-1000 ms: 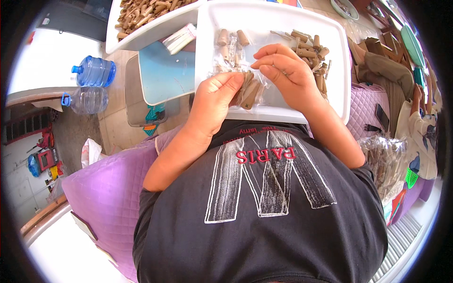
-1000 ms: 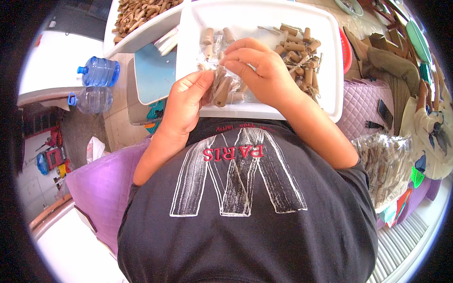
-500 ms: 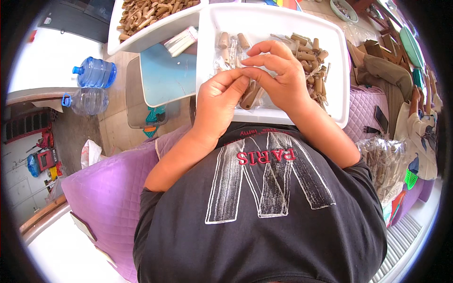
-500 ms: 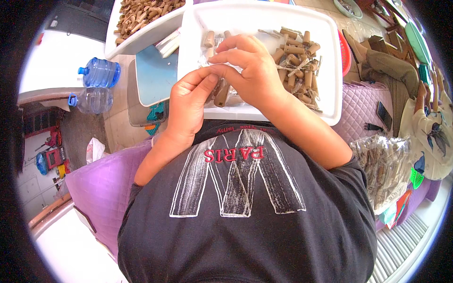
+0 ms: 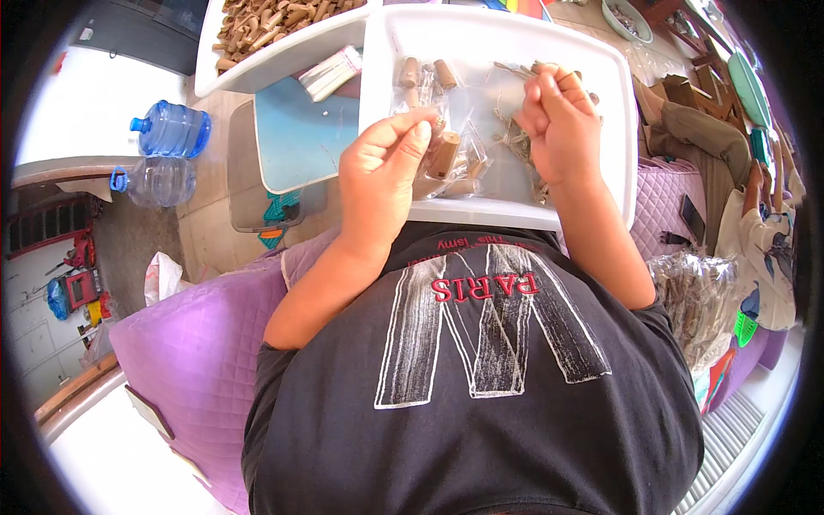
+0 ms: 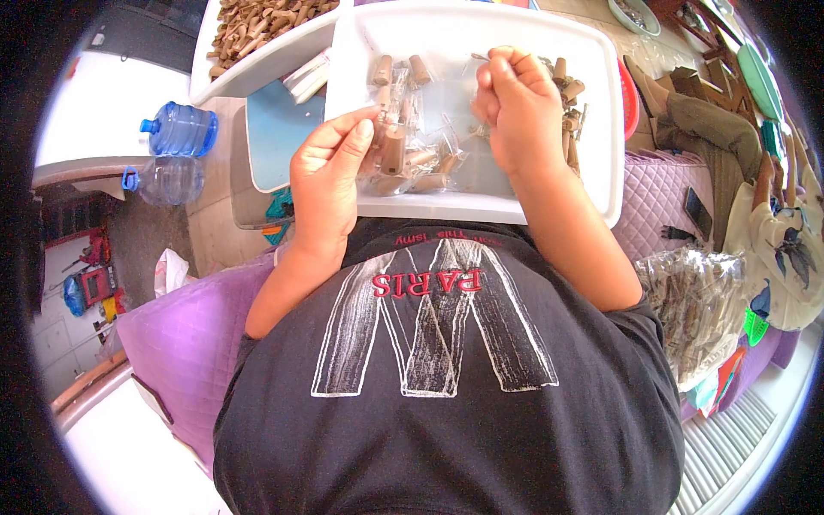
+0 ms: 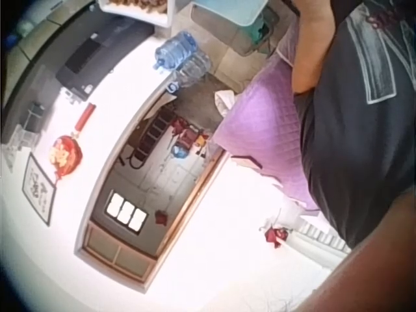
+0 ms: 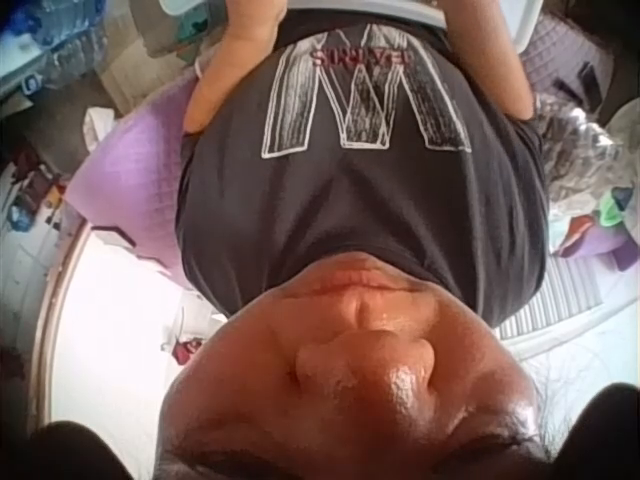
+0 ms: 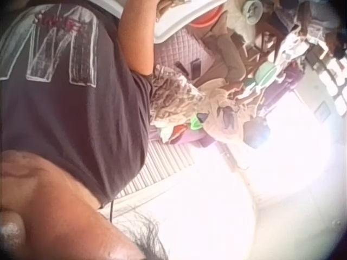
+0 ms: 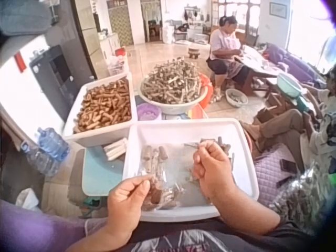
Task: The person puts small brown tubes into small plastic bags by hand.
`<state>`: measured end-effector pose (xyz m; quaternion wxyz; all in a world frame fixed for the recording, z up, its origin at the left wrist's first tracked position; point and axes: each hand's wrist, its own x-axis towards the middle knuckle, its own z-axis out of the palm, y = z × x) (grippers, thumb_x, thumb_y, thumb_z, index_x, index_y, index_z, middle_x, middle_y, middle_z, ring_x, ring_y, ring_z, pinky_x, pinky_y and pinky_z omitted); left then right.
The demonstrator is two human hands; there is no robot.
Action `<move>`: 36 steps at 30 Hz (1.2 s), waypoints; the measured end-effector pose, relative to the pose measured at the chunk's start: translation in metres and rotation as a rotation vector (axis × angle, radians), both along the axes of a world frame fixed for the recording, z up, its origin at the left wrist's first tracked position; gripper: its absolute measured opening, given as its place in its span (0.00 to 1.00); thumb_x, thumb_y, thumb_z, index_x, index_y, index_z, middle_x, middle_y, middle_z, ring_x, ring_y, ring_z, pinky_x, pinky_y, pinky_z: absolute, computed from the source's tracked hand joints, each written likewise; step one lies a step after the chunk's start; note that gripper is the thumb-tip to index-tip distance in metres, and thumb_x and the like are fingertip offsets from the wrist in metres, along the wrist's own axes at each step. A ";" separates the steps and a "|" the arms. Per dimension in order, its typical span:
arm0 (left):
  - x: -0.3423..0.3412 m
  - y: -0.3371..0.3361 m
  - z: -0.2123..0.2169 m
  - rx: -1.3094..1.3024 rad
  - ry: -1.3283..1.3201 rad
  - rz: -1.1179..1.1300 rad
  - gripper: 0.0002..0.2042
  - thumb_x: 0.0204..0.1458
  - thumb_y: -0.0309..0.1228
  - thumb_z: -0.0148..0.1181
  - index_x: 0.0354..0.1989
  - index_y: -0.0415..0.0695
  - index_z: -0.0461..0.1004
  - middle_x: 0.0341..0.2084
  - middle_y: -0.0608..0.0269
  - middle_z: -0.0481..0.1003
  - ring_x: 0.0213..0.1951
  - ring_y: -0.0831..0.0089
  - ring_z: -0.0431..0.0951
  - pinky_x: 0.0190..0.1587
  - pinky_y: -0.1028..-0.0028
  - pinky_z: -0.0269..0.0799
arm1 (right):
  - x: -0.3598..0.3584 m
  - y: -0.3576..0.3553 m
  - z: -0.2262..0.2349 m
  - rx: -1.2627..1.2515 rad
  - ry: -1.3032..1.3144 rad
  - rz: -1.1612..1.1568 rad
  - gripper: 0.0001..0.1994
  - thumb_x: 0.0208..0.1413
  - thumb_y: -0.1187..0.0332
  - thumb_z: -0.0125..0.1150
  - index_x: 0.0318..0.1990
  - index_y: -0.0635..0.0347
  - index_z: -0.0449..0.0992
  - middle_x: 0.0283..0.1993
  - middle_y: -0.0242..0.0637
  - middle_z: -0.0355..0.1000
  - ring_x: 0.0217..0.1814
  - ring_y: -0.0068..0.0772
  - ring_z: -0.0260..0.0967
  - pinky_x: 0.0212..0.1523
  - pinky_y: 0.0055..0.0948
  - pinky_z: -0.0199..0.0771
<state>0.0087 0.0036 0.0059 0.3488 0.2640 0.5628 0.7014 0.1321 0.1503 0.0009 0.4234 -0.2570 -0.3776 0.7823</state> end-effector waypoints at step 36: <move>-0.001 -0.008 0.003 -0.007 0.057 -0.148 0.02 0.51 0.22 0.54 0.31 0.37 0.69 0.29 0.65 0.74 0.29 0.85 0.71 0.33 0.84 0.68 | 0.010 -0.028 0.011 0.159 -0.419 0.389 0.09 0.54 0.67 0.56 0.35 0.65 0.75 0.21 0.21 0.64 0.23 0.11 0.56 0.23 0.14 0.57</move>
